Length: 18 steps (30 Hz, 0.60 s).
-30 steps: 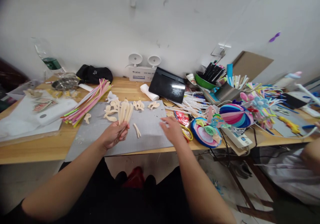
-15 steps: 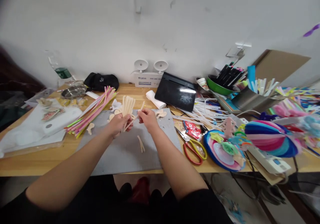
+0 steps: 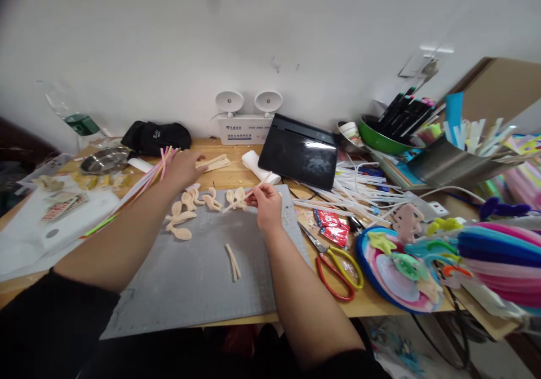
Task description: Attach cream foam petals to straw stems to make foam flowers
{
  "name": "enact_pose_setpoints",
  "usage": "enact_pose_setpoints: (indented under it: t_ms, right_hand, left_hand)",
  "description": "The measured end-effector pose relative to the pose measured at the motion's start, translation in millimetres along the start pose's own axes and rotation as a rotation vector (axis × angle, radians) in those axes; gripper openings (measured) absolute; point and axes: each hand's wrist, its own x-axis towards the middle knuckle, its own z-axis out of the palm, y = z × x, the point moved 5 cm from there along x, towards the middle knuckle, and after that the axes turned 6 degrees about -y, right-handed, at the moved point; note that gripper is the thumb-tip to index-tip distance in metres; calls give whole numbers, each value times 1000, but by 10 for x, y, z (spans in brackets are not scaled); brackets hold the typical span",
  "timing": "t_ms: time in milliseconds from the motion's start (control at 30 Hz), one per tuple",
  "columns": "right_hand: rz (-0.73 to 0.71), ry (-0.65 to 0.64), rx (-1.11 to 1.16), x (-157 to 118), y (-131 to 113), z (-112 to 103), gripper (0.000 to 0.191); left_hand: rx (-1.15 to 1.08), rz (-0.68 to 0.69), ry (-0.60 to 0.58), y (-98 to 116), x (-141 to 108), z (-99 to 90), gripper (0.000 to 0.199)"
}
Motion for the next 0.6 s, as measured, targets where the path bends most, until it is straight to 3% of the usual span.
enact_pose_setpoints:
  t_ms: [167,200,267,333,400,533,600]
  right_hand:
    - [-55,77,151,-18,-48,-27,17]
    - [-51,90,179,-27,-47,-22,17]
    - [-29,98,212,-52,-30,10,18]
    - [-2,88,204,-88,4,64,18]
    - [17,74,147,-132,43,122,18]
    - [-13,16,-111,-225,83,228,14]
    - [-41,-83,-317,-265,86,294,11]
  left_hand:
    - [-122,143,-213,366,-634,150,17]
    - [-237,141,-296,419,-749,233,17]
    - [-584,1,-367,457,-912,394,18]
    - [-1005,-178,-296,456,-1000,525,26]
    - [-1277,-240,-164,455,-1036,588,32]
    - [-1493,-191,-2,399,-1053,573,28]
    - [-1508,-167,59,343,-1056,534,24]
